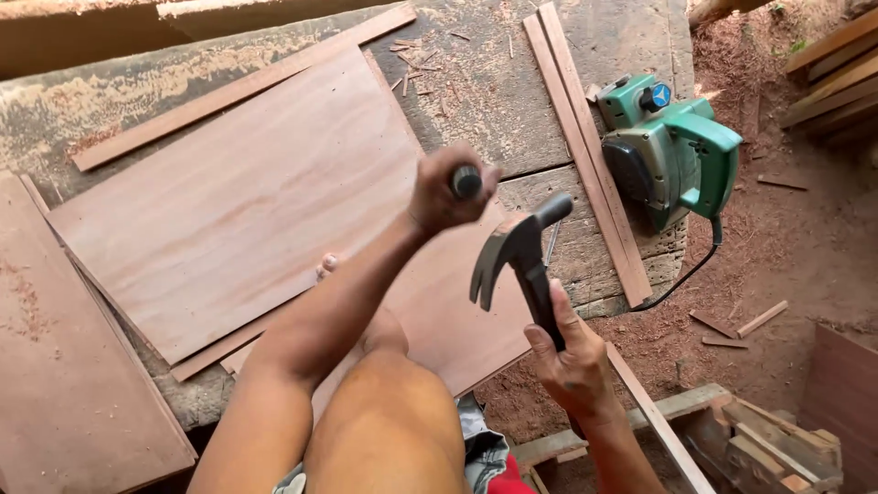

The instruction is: Joining wooden panels together using a hammer and chisel.

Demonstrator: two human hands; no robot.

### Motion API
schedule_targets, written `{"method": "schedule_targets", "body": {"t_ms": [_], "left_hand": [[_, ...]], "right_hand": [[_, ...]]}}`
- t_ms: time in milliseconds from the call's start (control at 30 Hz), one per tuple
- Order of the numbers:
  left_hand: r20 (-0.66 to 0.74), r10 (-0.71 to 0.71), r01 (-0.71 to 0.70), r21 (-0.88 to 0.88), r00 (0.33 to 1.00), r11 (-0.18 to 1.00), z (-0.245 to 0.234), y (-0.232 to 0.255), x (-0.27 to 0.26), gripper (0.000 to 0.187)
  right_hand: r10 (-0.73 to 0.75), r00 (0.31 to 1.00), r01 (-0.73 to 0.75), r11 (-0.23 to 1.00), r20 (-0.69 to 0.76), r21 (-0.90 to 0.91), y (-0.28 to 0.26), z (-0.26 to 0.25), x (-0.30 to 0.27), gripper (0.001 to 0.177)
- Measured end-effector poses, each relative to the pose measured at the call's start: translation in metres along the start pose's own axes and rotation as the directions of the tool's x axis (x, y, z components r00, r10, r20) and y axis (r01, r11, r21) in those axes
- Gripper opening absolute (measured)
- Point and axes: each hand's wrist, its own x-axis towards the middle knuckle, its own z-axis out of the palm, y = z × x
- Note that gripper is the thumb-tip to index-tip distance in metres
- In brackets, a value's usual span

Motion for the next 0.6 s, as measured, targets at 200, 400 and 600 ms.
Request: {"method": "schedule_targets", "body": {"t_ms": [200,400,600], "left_hand": [[0.063,-0.152,0.158,-0.102,0.986,0.982,-0.023,-0.010,0.022,0.024],[0.086,-0.177,0.184,-0.079,0.980,0.980,-0.026,-0.014,0.013,0.028],[0.112,-0.123,0.130,-0.062,0.986,0.990,-0.028,-0.013,0.010,0.024]], "right_hand": [[-0.124,0.987,0.130,0.990,-0.100,0.056,-0.013,-0.010,-0.002,0.064],[-0.024,0.996,0.031,0.997,-0.090,0.077,-0.020,-0.015,0.000,0.069],[-0.063,0.993,0.072,0.993,-0.101,0.093,-0.025,-0.016,0.004,0.069]]}}
